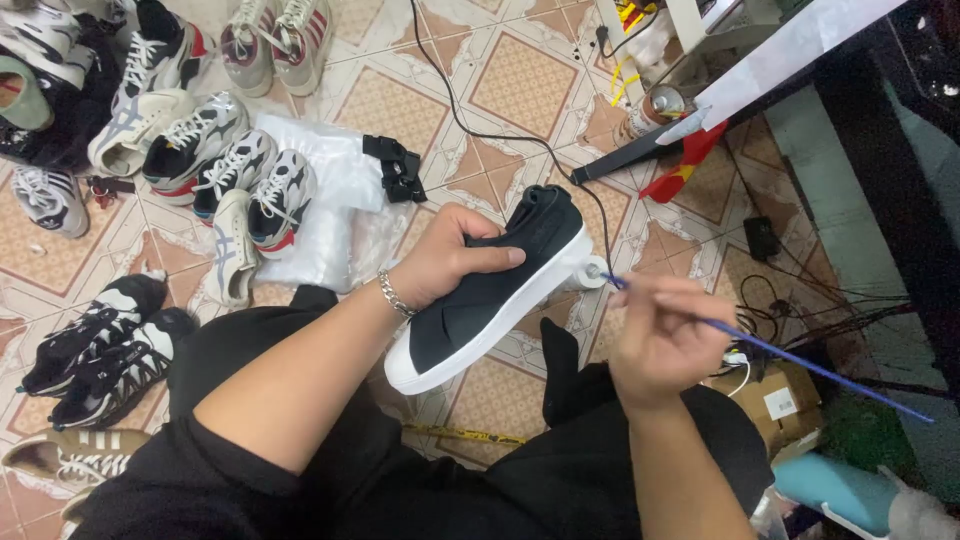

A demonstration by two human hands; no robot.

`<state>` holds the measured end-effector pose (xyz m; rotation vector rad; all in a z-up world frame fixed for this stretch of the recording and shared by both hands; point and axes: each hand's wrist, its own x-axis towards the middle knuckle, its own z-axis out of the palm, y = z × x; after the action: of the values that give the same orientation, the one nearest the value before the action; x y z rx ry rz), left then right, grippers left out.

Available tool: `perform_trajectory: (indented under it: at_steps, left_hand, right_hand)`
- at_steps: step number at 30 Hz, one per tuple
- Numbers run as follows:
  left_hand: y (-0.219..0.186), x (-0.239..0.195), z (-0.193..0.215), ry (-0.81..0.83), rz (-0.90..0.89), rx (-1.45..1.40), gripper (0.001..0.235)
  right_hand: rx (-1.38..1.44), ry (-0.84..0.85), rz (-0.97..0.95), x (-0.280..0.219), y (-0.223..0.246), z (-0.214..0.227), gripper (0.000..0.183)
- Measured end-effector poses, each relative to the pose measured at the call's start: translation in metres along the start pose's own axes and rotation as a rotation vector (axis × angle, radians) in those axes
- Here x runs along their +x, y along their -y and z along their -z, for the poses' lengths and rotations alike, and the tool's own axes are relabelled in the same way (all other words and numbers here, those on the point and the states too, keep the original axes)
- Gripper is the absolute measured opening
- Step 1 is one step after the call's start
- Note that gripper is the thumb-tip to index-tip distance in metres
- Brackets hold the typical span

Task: The person paints the white sole of a black sneaker using a small paintbrush. They hold the shoe in their left hand and apply white paint to the sole, occasionally dipping the brush into a container on the floor. The person rotates the shoe to access different areas of the sole.

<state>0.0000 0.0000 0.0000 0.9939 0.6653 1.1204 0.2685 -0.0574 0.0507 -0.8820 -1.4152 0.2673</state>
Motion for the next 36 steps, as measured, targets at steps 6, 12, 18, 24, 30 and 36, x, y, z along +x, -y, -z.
perform_trajectory:
  at_steps: [6, 12, 18, 24, 30, 36]
  left_hand:
    - [0.006, 0.001, 0.002, -0.012, -0.004, 0.0, 0.048]
    - [0.015, 0.003, 0.016, -0.155, 0.062, 0.124, 0.039]
    - [-0.002, 0.004, 0.002, -0.332, 0.299, 0.361, 0.081]
    - [0.021, 0.015, 0.005, -0.308, 0.319, 0.446, 0.073]
    - [0.076, 0.031, 0.037, -0.272, 0.374, 0.423, 0.051]
    - [0.1, 0.024, 0.02, -0.376, 0.247, 0.543, 0.04]
  right_hand:
    - [-0.008, 0.049, 0.146, -0.006, 0.001, -0.001, 0.036]
    - [0.095, -0.071, -0.001, -0.01, 0.022, -0.003, 0.038]
    - [-0.048, -0.415, 0.043, 0.022, -0.004, 0.047, 0.031]
    - [-0.144, -0.94, 0.117, 0.062, 0.009, 0.157, 0.026]
    - [-0.575, -0.96, 0.338, 0.101, 0.021, 0.354, 0.021]
    - [-0.685, -0.723, 0.035, 0.123, 0.009, 0.425, 0.03]
